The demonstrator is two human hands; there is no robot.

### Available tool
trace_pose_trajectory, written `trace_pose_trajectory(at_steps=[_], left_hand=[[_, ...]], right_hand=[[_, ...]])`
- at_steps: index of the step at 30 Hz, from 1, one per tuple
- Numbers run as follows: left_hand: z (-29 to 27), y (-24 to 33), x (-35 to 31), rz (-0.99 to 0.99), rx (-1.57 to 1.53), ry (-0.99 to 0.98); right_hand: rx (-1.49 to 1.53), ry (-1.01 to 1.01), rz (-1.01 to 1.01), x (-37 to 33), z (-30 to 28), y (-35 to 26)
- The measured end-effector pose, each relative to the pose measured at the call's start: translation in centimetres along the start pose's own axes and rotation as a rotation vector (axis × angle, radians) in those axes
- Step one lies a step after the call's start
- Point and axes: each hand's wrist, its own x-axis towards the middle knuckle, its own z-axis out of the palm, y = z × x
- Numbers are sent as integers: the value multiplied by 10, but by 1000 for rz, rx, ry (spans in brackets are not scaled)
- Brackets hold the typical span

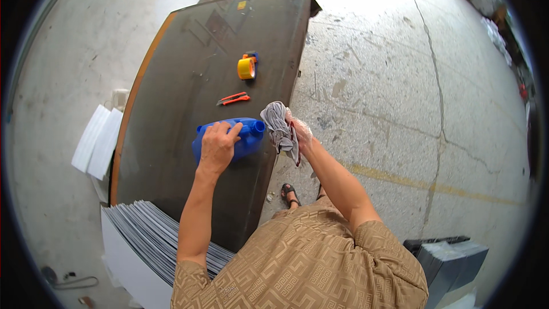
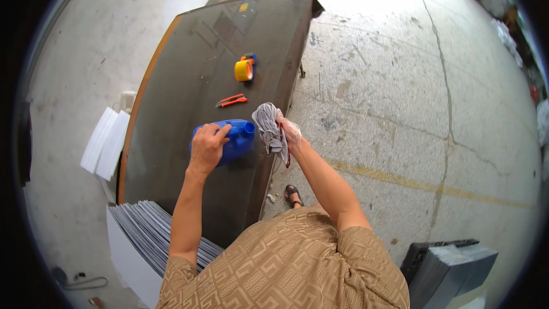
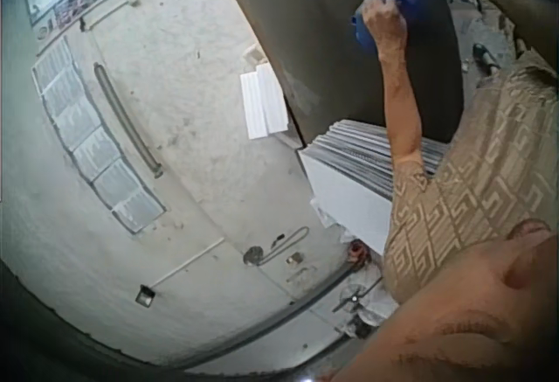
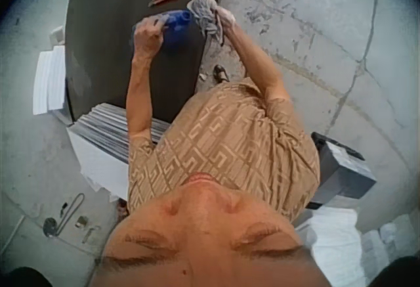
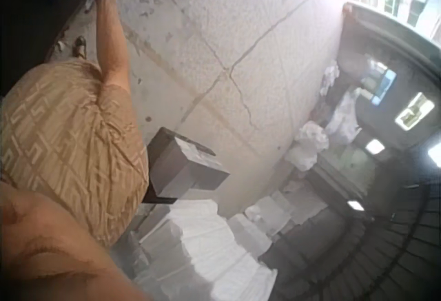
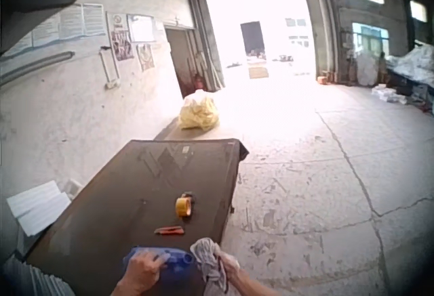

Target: The person puts on a disposable glove and wipes a stack of white paper sheets with a cloth. They handle the sheets one by one, wiping each surface and stacking them. The person occasionally pours liquid from a blue container onto the cloth to continue cleaning the papers.

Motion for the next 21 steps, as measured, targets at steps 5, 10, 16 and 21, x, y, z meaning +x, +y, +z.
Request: trace_pose_trajectory(at_steps=[5, 10, 16, 21], left_hand=[[-24, -43, -45, -260, -67, 99], [-32, -71, -104, -503, -180, 300], [-16, -79, -154, -690, -260, 391], [-8, -65, -158, -786, -90, 422]], right_hand=[[-225, 28, 106, 22, 78, -28], [-412, -33, 110, 15, 211, -43], [-871, -175, 208, 44, 314, -48], [-1093, -413, 86, 79, 389, -34]])
